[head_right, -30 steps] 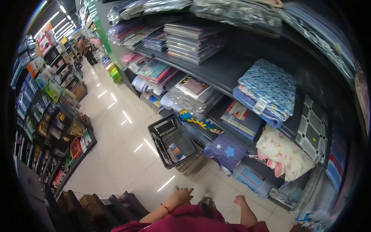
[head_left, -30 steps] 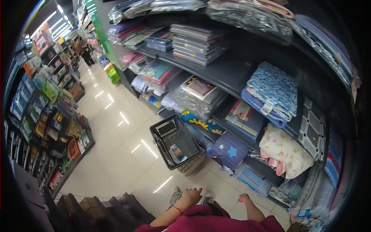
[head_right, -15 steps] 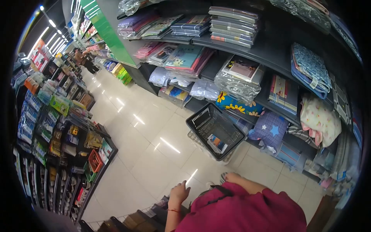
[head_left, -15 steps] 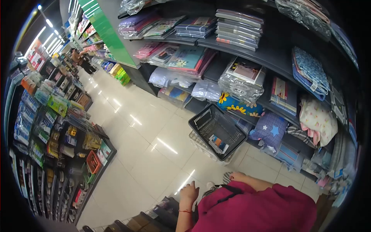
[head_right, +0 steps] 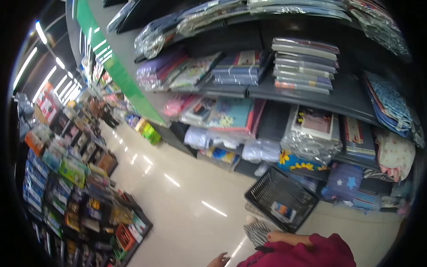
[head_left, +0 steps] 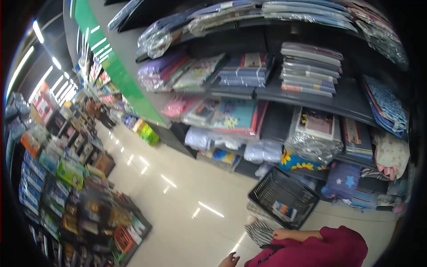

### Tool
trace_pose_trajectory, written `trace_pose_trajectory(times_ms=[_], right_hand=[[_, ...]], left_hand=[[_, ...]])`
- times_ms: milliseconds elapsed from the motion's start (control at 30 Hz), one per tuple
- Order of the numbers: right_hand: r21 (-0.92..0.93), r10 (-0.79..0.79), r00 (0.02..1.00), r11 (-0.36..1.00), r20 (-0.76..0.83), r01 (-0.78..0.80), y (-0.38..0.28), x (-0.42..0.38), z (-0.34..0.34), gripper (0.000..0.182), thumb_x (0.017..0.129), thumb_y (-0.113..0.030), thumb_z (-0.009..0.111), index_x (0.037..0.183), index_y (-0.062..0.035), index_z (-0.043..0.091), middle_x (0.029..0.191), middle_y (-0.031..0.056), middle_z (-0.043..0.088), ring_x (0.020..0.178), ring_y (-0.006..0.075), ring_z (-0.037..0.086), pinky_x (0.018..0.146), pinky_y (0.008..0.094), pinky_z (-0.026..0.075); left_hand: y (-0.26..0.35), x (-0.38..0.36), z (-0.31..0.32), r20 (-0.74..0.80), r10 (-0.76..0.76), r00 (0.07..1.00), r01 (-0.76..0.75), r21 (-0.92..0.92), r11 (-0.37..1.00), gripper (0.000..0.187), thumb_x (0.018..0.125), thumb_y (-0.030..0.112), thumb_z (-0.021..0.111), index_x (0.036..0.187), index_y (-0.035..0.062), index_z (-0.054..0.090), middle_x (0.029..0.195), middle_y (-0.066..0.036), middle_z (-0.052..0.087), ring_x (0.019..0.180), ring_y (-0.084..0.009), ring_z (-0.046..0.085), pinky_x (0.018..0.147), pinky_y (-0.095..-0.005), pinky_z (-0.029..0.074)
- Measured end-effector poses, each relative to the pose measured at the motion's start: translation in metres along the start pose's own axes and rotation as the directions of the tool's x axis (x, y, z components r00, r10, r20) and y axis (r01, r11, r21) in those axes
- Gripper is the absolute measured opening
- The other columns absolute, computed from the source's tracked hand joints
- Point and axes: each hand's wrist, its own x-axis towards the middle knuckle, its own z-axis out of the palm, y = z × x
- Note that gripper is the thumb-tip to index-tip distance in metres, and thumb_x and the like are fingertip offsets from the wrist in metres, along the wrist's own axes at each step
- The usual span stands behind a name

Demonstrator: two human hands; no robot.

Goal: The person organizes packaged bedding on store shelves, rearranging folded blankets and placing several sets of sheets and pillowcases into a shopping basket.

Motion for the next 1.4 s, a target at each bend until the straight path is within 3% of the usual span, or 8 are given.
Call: trace_pose_trajectory(times_ms=[200, 233, 533, 833, 1000, 1100, 1333, 1400], right_hand=[[0.401, 0.351, 0.936, 0.854, 0.025, -0.331, -0.083, 0.070, -0.142, 0.029, 0.086, -0.032, 0.057, 0.103, -0.0091, 0.063, 0.088, 0.0126, 0.067, 0.084, 0.0264, 0.065, 0.073, 0.0379, 0.051], [0.280, 0.165, 0.940, 0.957, -0.298, -0.080, -0.044, 0.111, -0.120, 0.030, 0.086, -0.029, 0.057, 0.104, -0.0065, 0.063, 0.090, 0.0136, 0.067, 0.085, 0.0265, 0.065, 0.074, 0.0377, 0.051], [0.622, 0.376, 0.794, 0.783, -0.477, 0.003, -0.112, 0.064, -0.286, 0.024, 0.091, -0.017, 0.056, 0.111, -0.0047, 0.060, 0.095, 0.0087, 0.066, 0.089, 0.0161, 0.063, 0.077, 0.0312, 0.050], [0.038, 0.147, -0.248, 0.918, -0.958, 0.395, -0.227, 0.021, -0.549, 0.015, 0.093, -0.008, 0.053, 0.106, -0.0021, 0.059, 0.099, 0.0063, 0.061, 0.091, 0.0144, 0.058, 0.082, 0.0257, 0.045], [0.092, 0.106, -0.564, 0.994, -0.819, 0.054, -0.226, 0.056, -0.655, 0.033, 0.085, -0.018, 0.064, 0.112, 0.0012, 0.057, 0.114, 0.0179, 0.056, 0.108, 0.0319, 0.054, 0.094, 0.0357, 0.041], [0.302, 0.379, -0.513, 0.925, -0.770, 0.230, -0.223, 0.080, -0.675, 0.041, 0.085, -0.025, 0.064, 0.115, 0.0020, 0.058, 0.121, 0.0202, 0.054, 0.113, 0.0335, 0.052, 0.096, 0.0362, 0.041], [0.205, 0.242, -0.599, 0.970, -0.763, 0.131, -0.238, 0.080, -0.659, 0.038, 0.086, -0.021, 0.063, 0.117, 0.0012, 0.060, 0.117, 0.0175, 0.060, 0.114, 0.0252, 0.054, 0.096, 0.0352, 0.041], [0.187, 0.458, -0.454, 0.832, -0.764, 0.523, -0.277, 0.066, -0.635, 0.038, 0.087, -0.017, 0.062, 0.121, 0.0015, 0.057, 0.114, 0.0121, 0.062, 0.105, 0.0172, 0.056, 0.091, 0.0301, 0.043]], left_hand=[[0.118, 0.061, -0.234, -0.280, 0.130, 0.951, 0.034, 0.514, 0.857, 0.051, 0.087, 0.040, 0.054, 0.127, 0.0099, 0.048, 0.106, -0.020, 0.063, 0.097, -0.0363, 0.061, 0.084, -0.0474, 0.049], [0.145, 0.074, -0.258, -0.383, 0.292, 0.876, -0.048, 0.533, 0.845, 0.047, 0.087, 0.036, 0.056, 0.125, 0.0095, 0.049, 0.102, -0.019, 0.064, 0.092, -0.0376, 0.061, 0.080, -0.0482, 0.049], [0.347, 0.194, -0.342, -0.304, 0.745, 0.594, -0.743, 0.147, 0.652, 0.029, 0.086, 0.005, 0.057, 0.115, -0.0002, 0.055, 0.107, -0.016, 0.065, 0.101, -0.0314, 0.062, 0.088, -0.0379, 0.047], [0.558, 0.301, -0.472, -0.478, 0.872, 0.103, -0.985, 0.070, 0.155, 0.028, 0.087, 0.001, 0.050, 0.114, -0.0010, 0.054, 0.118, -0.013, 0.059, 0.112, -0.0275, 0.053, 0.099, -0.0372, 0.037], [0.642, 0.356, -0.495, -0.412, 0.882, 0.229, -0.970, -0.019, 0.243, 0.041, 0.095, 0.016, 0.046, 0.131, -0.0043, 0.044, 0.135, -0.018, 0.047, 0.126, -0.0281, 0.043, 0.105, -0.0362, 0.030], [0.657, 0.378, -0.488, -0.306, 0.908, 0.286, -0.953, 0.003, 0.302, 0.047, 0.097, 0.021, 0.048, 0.133, -0.0078, 0.041, 0.136, -0.022, 0.045, 0.125, -0.0282, 0.044, 0.104, -0.0335, 0.031], [0.642, 0.365, -0.483, -0.460, 0.835, 0.303, -0.953, -0.131, 0.274, 0.046, 0.095, 0.019, 0.052, 0.130, -0.0094, 0.046, 0.123, -0.018, 0.055, 0.110, -0.0197, 0.052, 0.095, -0.0279, 0.038], [0.619, 0.331, -0.485, -0.550, 0.760, 0.348, -0.931, -0.107, 0.349, 0.044, 0.094, 0.020, 0.052, 0.130, -0.0056, 0.049, 0.108, -0.014, 0.060, 0.100, -0.0175, 0.056, 0.087, -0.0255, 0.042]])
